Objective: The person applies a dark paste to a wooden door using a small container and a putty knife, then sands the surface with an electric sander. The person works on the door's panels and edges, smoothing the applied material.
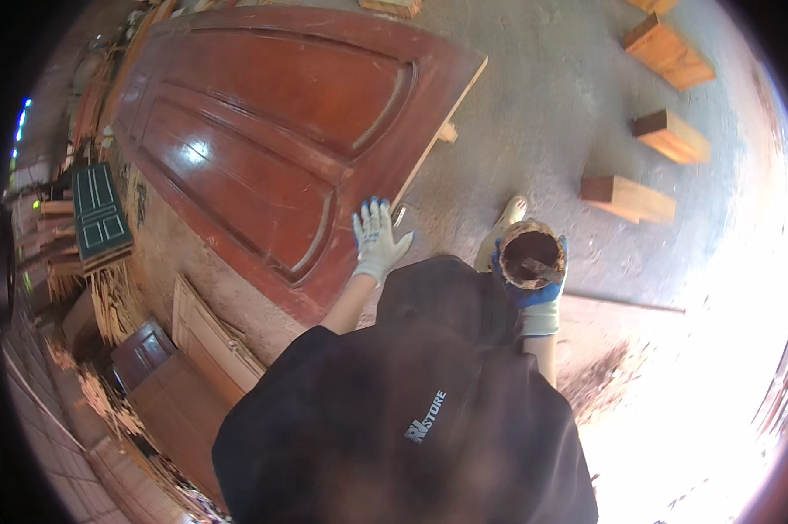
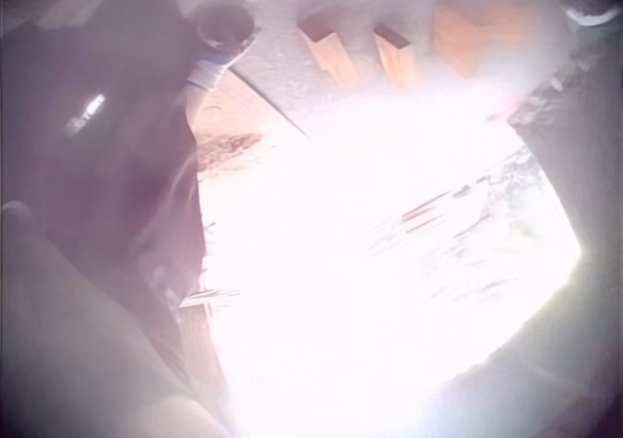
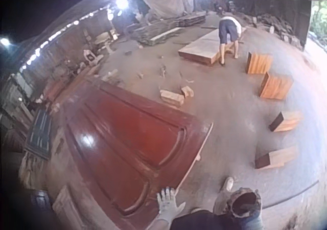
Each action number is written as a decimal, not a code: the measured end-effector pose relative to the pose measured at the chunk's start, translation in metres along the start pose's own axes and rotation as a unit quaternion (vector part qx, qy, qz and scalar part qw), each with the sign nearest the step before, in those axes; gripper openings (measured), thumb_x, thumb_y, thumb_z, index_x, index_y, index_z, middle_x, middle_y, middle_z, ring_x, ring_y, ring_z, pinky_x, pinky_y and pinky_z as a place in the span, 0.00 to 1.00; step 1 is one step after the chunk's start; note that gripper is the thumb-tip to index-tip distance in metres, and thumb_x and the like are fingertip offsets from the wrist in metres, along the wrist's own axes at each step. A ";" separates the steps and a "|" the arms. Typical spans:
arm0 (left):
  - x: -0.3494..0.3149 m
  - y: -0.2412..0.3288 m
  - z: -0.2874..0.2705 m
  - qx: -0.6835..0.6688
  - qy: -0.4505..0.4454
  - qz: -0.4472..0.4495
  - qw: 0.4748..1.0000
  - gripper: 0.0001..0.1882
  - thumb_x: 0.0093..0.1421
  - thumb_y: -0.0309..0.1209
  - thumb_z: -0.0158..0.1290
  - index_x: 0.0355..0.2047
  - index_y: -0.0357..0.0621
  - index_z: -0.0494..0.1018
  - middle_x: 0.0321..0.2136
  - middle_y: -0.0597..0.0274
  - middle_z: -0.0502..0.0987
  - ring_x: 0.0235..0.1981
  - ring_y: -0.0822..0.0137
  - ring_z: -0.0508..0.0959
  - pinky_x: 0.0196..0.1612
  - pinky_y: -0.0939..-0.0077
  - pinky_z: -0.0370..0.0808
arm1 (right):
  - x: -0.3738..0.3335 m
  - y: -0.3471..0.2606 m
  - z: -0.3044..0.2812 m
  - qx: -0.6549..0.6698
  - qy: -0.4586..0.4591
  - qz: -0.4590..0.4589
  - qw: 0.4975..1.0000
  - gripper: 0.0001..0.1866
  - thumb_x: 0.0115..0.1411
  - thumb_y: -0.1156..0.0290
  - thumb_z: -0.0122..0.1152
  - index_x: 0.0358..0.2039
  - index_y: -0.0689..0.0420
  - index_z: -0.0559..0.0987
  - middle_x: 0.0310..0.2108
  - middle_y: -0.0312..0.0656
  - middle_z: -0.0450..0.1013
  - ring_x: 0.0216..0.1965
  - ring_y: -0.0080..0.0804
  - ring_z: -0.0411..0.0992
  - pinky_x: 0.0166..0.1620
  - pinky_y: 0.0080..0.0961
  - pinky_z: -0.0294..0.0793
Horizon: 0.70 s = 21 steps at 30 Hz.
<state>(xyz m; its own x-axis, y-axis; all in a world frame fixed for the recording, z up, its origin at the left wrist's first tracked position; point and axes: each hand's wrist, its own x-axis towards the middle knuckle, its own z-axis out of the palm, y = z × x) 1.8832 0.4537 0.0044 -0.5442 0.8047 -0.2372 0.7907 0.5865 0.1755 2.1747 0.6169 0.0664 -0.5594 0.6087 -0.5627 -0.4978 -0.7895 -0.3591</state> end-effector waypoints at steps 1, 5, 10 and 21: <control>0.000 0.010 0.000 0.003 -0.003 -0.021 1.000 0.56 0.54 0.58 0.56 0.70 0.31 0.47 0.71 0.38 0.45 0.73 0.41 0.43 0.72 0.40 0.33 | 0.006 -0.021 0.004 0.036 -0.011 0.033 0.999 0.29 0.66 0.44 0.51 0.60 0.49 0.70 0.56 0.45 0.72 0.58 0.42 0.69 0.64 0.50 0.66; 0.020 0.064 -0.007 -0.001 -0.084 -0.133 0.988 0.57 0.56 0.58 0.54 0.71 0.31 0.43 0.72 0.37 0.42 0.73 0.40 0.40 0.72 0.44 0.34 | 0.040 -0.094 -0.030 -0.382 -0.004 -0.088 0.920 0.31 0.63 0.46 0.57 0.61 0.50 0.70 0.59 0.38 0.72 0.61 0.38 0.67 0.67 0.49 0.60; 0.077 0.120 -0.008 -0.091 -0.081 -0.264 0.957 0.54 0.59 0.59 0.51 0.71 0.33 0.42 0.71 0.33 0.40 0.73 0.37 0.40 0.72 0.47 0.40 | 0.079 -0.206 -0.094 -0.539 0.011 -0.188 0.821 0.30 0.62 0.48 0.57 0.60 0.50 0.71 0.60 0.44 0.70 0.62 0.47 0.65 0.66 0.58 0.61; 0.162 0.183 -0.022 -0.226 0.090 -0.309 0.919 0.47 0.57 0.52 0.57 0.69 0.42 0.52 0.69 0.35 0.49 0.69 0.38 0.52 0.70 0.49 0.52 | 0.137 -0.364 -0.106 0.176 0.141 -0.106 0.968 0.27 0.62 0.56 0.57 0.57 0.59 0.74 0.58 0.54 0.70 0.59 0.57 0.68 0.62 0.59 0.69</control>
<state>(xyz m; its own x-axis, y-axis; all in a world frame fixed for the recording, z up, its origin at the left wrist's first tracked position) 1.9333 0.6931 0.0194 -0.9202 0.2831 -0.2703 0.1392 0.8822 0.4499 2.3499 0.9793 0.0412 -0.2408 0.6691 -0.7030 -0.8048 -0.5425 -0.2407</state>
